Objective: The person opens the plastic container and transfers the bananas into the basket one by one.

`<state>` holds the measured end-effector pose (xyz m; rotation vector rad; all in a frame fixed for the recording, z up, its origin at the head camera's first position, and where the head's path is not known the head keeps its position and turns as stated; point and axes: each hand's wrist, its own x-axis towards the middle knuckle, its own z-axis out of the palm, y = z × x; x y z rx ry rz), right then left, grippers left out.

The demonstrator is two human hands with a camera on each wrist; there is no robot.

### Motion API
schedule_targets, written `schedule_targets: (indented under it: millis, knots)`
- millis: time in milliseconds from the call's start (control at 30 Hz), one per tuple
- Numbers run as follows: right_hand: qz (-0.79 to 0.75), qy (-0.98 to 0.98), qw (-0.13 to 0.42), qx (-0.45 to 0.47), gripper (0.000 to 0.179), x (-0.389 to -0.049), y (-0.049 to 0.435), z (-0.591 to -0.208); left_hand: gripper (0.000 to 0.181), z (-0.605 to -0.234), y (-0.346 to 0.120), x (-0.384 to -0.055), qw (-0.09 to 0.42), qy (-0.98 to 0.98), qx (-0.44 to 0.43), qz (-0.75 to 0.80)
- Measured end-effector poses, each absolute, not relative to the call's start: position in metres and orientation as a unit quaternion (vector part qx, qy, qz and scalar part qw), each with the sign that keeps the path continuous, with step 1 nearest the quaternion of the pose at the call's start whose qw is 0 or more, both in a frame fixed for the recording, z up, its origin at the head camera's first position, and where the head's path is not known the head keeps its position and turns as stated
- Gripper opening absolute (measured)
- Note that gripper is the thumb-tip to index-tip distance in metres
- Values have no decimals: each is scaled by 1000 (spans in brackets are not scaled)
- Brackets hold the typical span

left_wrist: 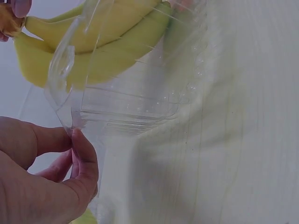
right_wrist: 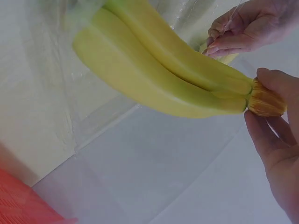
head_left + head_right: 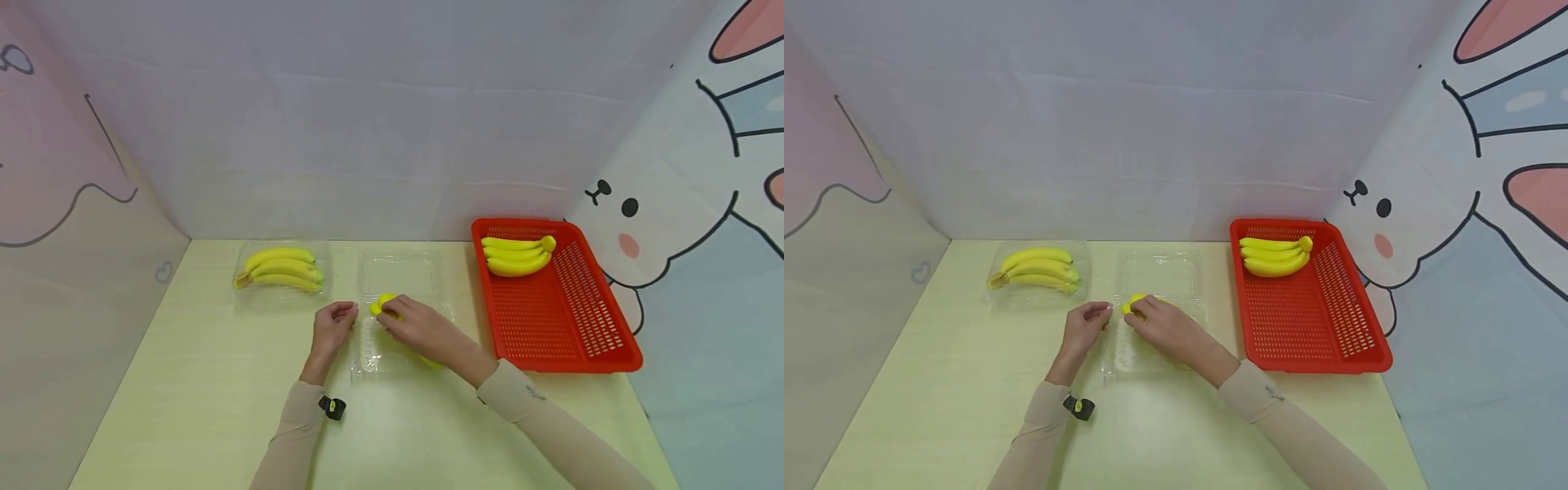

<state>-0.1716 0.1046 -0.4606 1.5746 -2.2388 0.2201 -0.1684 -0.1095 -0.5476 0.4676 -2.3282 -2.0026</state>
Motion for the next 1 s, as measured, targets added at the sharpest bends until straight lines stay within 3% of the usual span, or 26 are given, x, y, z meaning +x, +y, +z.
schedule_targets:
  millis: [700,900,1000]
  knots:
    - [59,-836,132,529,44,-176,139,-435,19,-541,-108,-167,13,-752,158,-639]
    - [87,-832,143,528,44,-178,147,-434,20,-539,-108,-166,16,-754,157,-638]
    - [114,-840,119,516,40,-178,152,-434,19,-538,-109,-166,21,-751,159,-641]
